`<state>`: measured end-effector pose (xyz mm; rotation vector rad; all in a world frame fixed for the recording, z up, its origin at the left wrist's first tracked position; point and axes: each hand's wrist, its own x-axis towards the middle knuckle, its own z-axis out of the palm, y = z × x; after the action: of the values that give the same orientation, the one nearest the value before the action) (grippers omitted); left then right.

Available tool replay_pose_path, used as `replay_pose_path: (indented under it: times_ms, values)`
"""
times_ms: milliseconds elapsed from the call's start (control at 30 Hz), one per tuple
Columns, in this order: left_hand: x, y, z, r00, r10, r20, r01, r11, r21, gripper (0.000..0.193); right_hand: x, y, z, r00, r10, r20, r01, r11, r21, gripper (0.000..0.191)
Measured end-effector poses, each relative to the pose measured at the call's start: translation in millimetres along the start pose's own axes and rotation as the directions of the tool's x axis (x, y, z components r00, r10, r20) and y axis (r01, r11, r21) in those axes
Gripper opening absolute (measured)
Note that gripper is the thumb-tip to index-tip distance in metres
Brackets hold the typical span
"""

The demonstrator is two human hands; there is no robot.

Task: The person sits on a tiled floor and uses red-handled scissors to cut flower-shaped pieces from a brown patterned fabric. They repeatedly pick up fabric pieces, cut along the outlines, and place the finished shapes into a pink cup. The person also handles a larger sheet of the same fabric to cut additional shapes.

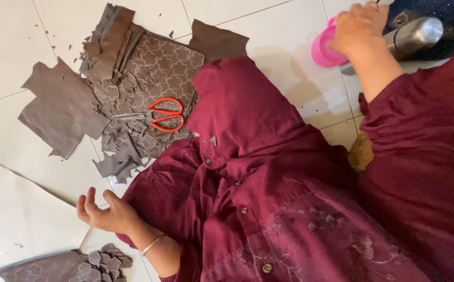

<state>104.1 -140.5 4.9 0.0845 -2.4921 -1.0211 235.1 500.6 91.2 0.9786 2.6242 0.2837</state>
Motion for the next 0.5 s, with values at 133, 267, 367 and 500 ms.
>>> replay_pose_path:
  times_ms: [133, 267, 367, 500]
  values:
    - [12, 1, 3, 0.997, -0.021, 0.067, 0.014, 0.995, 0.095, 0.022, -16, -61, -42, 0.813, -0.273, -0.514, 0.434, 0.873, 0.222, 0.036]
    - [21, 20, 20, 0.965, -0.212, 0.152, 0.235, 0.959, -0.158, 0.049, -24, -164, -90, 0.698, -0.426, -0.576, 0.644, 0.725, 0.244, 0.035]
    - [41, 41, 38, 0.980, -0.116, 0.160, 0.149, 0.966, -0.210, 0.044, -28, -253, -110, 0.657, -0.554, -0.511, 0.735, 0.620, 0.273, 0.033]
    - [67, 63, 65, 0.992, -0.078, 0.101, 0.104, 0.953, -0.285, 0.021, -38, -339, -106, 0.597, -0.678, -0.430, 0.801, 0.527, 0.283, 0.029]
